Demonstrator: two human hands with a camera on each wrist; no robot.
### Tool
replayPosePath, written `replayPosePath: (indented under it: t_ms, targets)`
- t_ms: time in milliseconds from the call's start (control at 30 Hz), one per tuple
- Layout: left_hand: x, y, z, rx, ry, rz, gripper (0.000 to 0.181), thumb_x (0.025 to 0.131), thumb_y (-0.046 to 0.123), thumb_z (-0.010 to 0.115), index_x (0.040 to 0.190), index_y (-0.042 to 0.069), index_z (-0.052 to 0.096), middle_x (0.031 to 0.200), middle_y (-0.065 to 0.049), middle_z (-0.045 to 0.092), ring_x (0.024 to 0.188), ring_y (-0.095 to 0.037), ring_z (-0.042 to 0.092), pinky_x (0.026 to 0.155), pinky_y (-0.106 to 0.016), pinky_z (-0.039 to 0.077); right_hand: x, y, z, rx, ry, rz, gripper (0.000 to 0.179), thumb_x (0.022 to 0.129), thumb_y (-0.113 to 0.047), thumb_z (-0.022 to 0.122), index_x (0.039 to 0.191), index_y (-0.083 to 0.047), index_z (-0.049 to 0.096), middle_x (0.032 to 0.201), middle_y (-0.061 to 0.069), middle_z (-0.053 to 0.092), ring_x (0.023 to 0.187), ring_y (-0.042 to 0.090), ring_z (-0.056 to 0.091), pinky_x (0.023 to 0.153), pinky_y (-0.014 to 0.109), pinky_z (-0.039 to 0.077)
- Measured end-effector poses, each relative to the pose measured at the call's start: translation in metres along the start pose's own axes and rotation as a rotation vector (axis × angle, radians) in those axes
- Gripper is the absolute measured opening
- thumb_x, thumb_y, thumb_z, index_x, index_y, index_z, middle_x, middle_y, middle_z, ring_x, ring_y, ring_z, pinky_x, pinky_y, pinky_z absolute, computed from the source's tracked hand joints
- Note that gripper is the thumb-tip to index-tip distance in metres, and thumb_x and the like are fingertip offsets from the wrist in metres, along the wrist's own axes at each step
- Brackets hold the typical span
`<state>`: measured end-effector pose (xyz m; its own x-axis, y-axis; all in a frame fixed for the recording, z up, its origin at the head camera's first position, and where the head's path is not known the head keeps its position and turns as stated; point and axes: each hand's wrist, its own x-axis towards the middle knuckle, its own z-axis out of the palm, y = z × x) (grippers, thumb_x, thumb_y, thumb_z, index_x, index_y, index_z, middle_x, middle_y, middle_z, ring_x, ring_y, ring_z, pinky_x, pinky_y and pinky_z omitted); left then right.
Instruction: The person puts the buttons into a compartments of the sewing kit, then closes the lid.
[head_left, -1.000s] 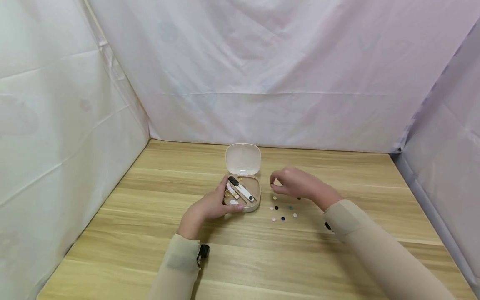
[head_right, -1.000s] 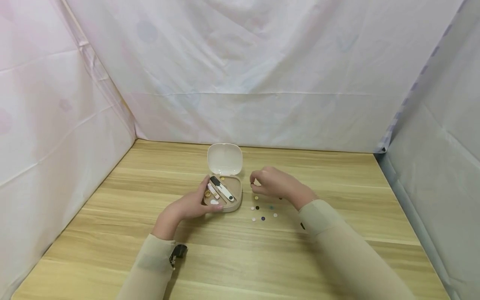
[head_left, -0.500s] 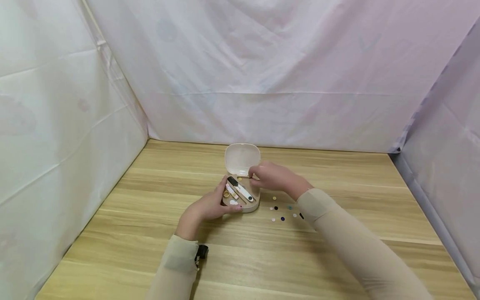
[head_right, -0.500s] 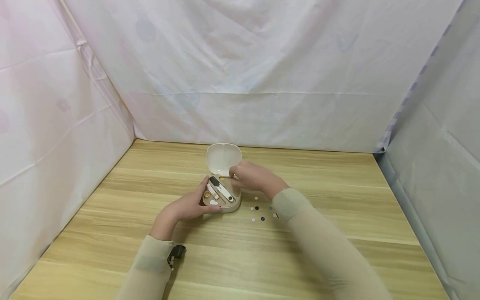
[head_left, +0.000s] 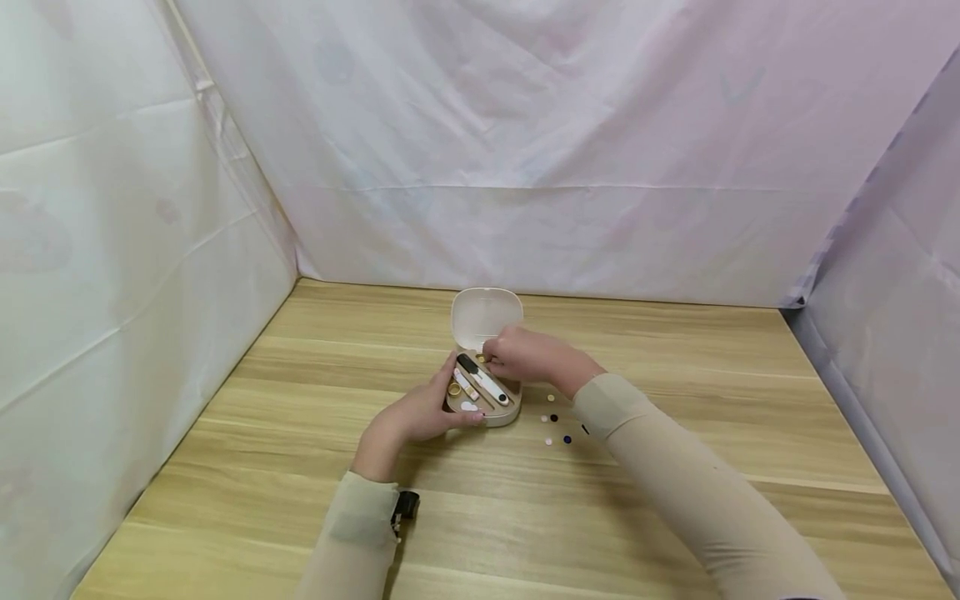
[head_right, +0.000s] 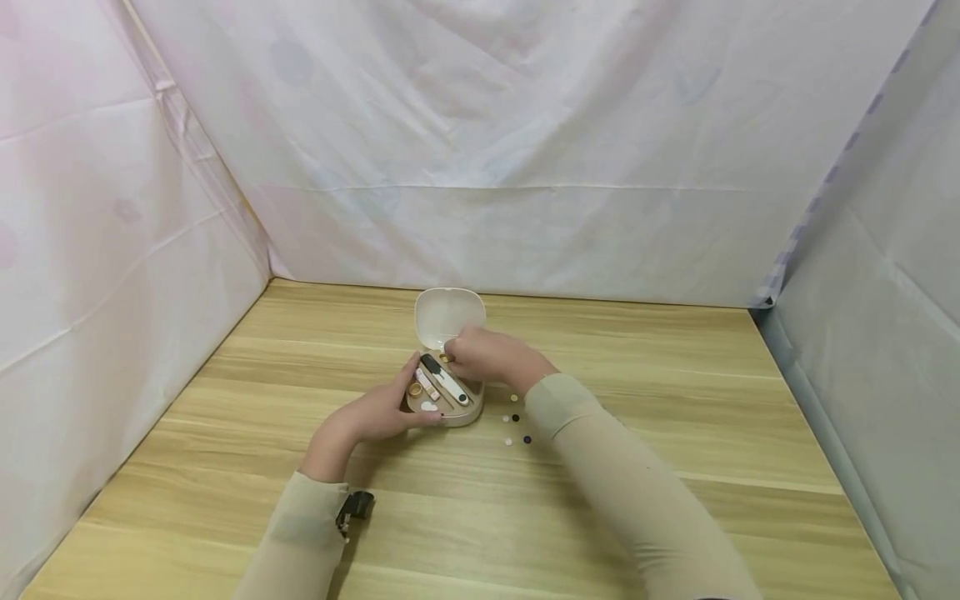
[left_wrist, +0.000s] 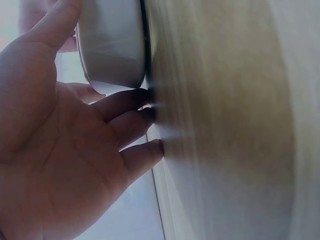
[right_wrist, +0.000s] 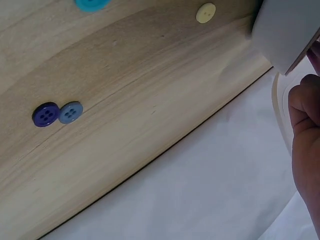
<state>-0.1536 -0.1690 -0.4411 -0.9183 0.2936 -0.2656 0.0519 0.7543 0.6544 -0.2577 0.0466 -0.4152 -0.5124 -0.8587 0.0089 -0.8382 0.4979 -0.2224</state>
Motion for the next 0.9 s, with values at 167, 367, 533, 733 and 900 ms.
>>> replayPosePath:
  t_ms: [167, 367, 533, 733, 900]
  targets:
    - [0.0, 0.001, 0.0, -0.002, 0.003, 0.004, 0.121, 0.094, 0.054, 0.078, 0.173, 0.013, -0.004, 0.171, -0.028, 0.031, 0.151, -0.042, 0.046, 0.125, -0.056, 0.04, 0.002, 0.001, 0.003, 0.002, -0.017, -0.016, 0.015, 0.104, -0.012, 0.064, 0.1, -0.006, 0.077, 0.086, 0.003, 0.077, 0.066, 0.004, 0.059, 0.064, 0.019, 0.054]
    - [0.0, 0.0, 0.0, 0.002, 0.003, 0.0, 0.121, 0.094, 0.055, 0.078, 0.173, 0.013, -0.003, 0.171, -0.028, 0.031, 0.151, -0.043, 0.047, 0.124, -0.056, 0.04, 0.001, 0.0, 0.003, 0.022, -0.031, -0.003, 0.016, 0.105, -0.011, 0.063, 0.099, -0.008, 0.077, 0.082, 0.0, 0.074, 0.063, 0.002, 0.056, 0.061, 0.017, 0.05]
    - [0.0, -0.001, 0.001, -0.012, 0.008, 0.006, 0.12, 0.094, 0.054, 0.078, 0.173, 0.015, -0.004, 0.171, -0.027, 0.032, 0.151, -0.043, 0.047, 0.124, -0.057, 0.04, -0.002, -0.001, -0.002, 0.046, -0.02, 0.018, 0.015, 0.104, -0.01, 0.063, 0.1, -0.008, 0.077, 0.082, 0.001, 0.074, 0.064, 0.003, 0.057, 0.064, 0.021, 0.053]
    - [0.0, -0.001, 0.001, -0.002, 0.005, -0.009, 0.12, 0.094, 0.056, 0.078, 0.173, 0.016, -0.003, 0.172, -0.026, 0.032, 0.151, -0.042, 0.047, 0.124, -0.057, 0.039, -0.008, -0.001, -0.009, 0.033, -0.05, 0.065, 0.018, 0.107, -0.013, 0.062, 0.114, -0.007, 0.078, 0.101, 0.009, 0.08, 0.083, 0.013, 0.073, 0.084, 0.032, 0.063]
    - [-0.001, -0.001, 0.001, 0.001, 0.001, -0.024, 0.123, 0.092, 0.059, 0.078, 0.173, 0.018, -0.004, 0.173, -0.024, 0.03, 0.152, -0.041, 0.046, 0.125, -0.056, 0.039, -0.012, 0.001, -0.014, -0.003, -0.064, 0.069, 0.019, 0.106, -0.014, 0.064, 0.116, -0.005, 0.078, 0.106, 0.013, 0.081, 0.091, 0.022, 0.076, 0.088, 0.037, 0.063]
